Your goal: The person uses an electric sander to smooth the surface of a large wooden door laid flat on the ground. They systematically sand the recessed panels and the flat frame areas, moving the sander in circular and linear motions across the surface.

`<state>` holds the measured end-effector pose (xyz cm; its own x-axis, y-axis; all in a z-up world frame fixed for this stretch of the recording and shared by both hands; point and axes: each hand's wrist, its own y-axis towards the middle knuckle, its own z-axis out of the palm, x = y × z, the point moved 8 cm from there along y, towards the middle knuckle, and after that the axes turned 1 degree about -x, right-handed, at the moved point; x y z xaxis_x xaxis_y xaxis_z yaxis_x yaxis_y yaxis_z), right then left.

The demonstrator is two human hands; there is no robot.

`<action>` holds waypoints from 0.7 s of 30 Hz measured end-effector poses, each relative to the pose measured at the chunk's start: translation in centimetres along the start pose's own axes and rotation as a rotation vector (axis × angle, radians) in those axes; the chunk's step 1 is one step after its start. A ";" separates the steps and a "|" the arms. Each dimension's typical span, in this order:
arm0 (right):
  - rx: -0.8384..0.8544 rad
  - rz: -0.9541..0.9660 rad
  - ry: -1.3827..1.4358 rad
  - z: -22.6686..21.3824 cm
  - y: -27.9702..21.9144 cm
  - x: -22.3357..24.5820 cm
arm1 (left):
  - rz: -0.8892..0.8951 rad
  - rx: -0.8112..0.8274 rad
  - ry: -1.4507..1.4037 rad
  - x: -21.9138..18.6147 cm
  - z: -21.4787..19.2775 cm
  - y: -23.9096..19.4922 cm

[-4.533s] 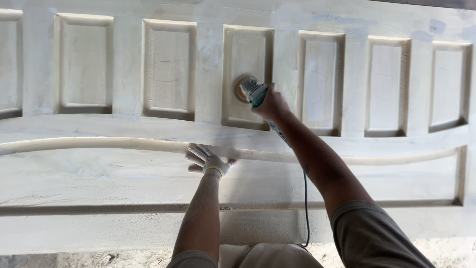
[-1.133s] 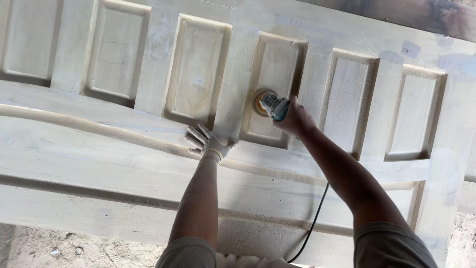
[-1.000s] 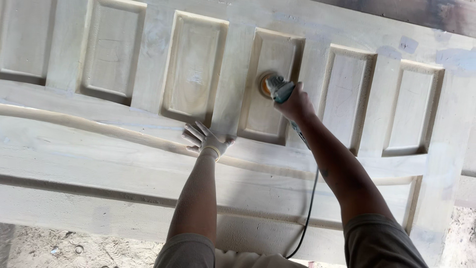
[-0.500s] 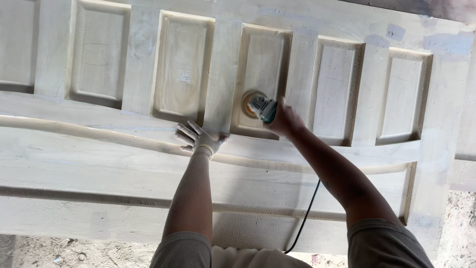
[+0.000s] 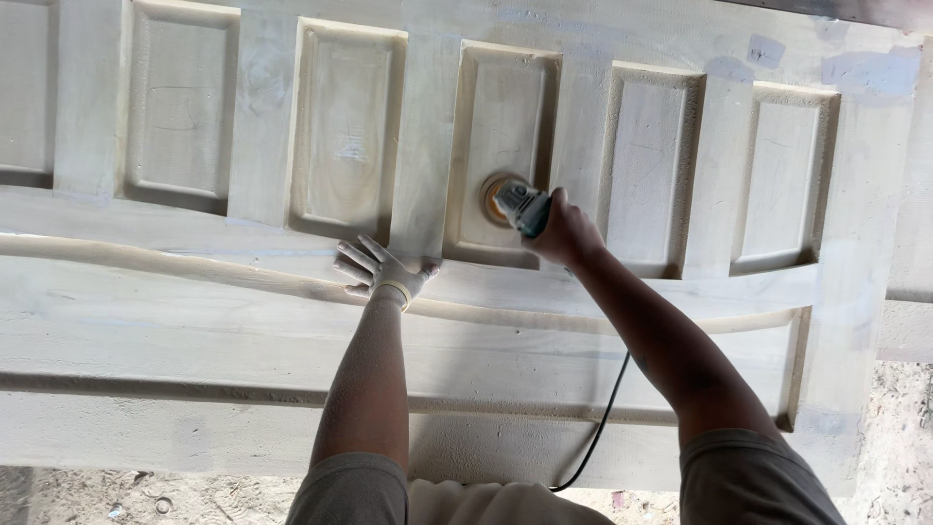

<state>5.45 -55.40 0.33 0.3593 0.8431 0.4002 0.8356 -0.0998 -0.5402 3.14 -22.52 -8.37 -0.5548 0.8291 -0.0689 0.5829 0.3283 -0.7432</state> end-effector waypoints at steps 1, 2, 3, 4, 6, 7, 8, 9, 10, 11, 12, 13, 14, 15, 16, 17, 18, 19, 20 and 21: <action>-0.018 0.037 0.004 -0.5 0.6 -0.3 | 0.003 -0.005 -0.007 0.0 0.0 0.1; -0.033 0.077 0.010 -0.6 0.9 -0.7 | 0.012 0.006 -0.010 0.1 0.0 0.3; -0.020 0.052 0.031 -0.4 0.9 -0.5 | 0.020 0.018 -0.014 0.1 0.0 0.3; -0.016 0.029 0.055 -0.4 0.6 -0.5 | 0.036 0.026 -0.016 -0.1 0.1 0.3; 0.006 -0.004 0.037 0.0 -0.4 -0.5 | 0.030 0.009 -0.026 -0.2 0.0 0.1; 0.023 -0.013 -0.006 0.4 -1.2 -0.6 | 0.028 -0.003 -0.033 -0.4 -0.2 0.1; 0.048 -0.023 -0.052 0.9 -2.0 -0.5 | 0.031 -0.007 -0.028 -0.3 -0.3 -0.1; 0.056 -0.005 -0.057 1.0 -2.6 -0.8 | 0.033 -0.011 -0.023 -0.3 -0.4 -0.3; 0.061 0.003 -0.063 0.9 -2.8 -0.9 | 0.033 -0.022 -0.023 -0.2 -0.7 -0.4; 0.067 0.012 -0.069 0.8 -2.8 -0.8 | 0.024 -0.027 -0.025 0.2 -0.9 -0.5; 0.047 0.009 -0.063 0.1 -2.7 -0.9 | 0.028 -0.028 -0.025 -0.1 -0.8 -0.7; 0.027 0.005 -0.056 -0.7 -2.3 -1.0 | 0.032 -0.028 -0.026 -0.6 -0.8 -0.8; 0.015 0.006 -0.043 -0.9 -1.8 -0.8 | 0.032 -0.032 -0.026 -0.5 -1.0 -0.9; 0.010 0.043 -0.020 -1.1 -1.0 -0.8 | 0.033 -0.036 -0.027 -0.4 -1.2 -1.0; 0.005 0.074 -0.003 -1.5 0.0 -0.9 | 0.032 -0.041 -0.036 -0.4 -1.3 -1.0; 0.000 0.106 0.013 -1.9 1.0 -0.9 | 0.032 -0.040 -0.040 -0.4 -1.3 -1.1; -0.017 0.109 0.021 -2.4 2.0 -0.7 | 0.036 -0.037 -0.039 -0.4 -1.3 -1.1; -0.035 0.112 0.028 -2.9 3.1 -0.5 | 0.039 -0.035 -0.037 -0.4 -1.3 -1.1; -0.052 0.118 0.035 -3.5 4.2 -0.5 | 0.036 -0.034 -0.032 -0.4 -1.2 -1.2; -0.068 0.108 0.046 -3.9 5.1 -0.5 | 0.032 -0.033 -0.027 -0.4 -1.1 -1.2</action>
<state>11.18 -58.38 0.31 0.4665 0.8002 0.3767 0.8164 -0.2257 -0.5316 3.37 -22.76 -6.72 -0.5511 0.8271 -0.1106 0.6199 0.3171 -0.7178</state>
